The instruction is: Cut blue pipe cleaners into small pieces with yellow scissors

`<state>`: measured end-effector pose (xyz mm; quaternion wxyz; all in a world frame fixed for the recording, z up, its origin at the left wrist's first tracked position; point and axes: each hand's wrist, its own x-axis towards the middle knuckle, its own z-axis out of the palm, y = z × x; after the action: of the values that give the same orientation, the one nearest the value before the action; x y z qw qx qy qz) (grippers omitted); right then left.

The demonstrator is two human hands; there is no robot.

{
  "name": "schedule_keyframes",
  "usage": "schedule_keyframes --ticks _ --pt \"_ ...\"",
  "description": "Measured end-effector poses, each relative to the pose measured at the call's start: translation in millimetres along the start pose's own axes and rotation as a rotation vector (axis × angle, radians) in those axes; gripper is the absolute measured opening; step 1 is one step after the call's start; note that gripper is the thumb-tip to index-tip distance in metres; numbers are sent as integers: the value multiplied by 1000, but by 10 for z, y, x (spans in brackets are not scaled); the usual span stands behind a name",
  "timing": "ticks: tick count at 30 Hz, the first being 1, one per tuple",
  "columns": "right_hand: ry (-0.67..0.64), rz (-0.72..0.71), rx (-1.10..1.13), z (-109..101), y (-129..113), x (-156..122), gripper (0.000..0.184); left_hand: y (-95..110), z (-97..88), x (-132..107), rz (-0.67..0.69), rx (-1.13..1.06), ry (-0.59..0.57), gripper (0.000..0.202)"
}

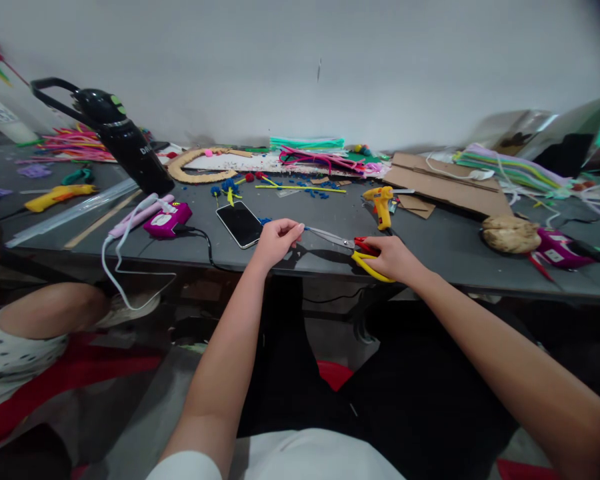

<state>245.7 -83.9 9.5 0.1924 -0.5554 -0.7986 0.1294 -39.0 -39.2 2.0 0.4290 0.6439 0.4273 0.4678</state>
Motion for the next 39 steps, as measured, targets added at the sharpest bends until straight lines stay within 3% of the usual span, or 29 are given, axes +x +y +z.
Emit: schedule_keyframes --ticks 39 --pt "-7 -4 -10 -6 10 24 18 -23 -4 -3 2 1 -14 36"
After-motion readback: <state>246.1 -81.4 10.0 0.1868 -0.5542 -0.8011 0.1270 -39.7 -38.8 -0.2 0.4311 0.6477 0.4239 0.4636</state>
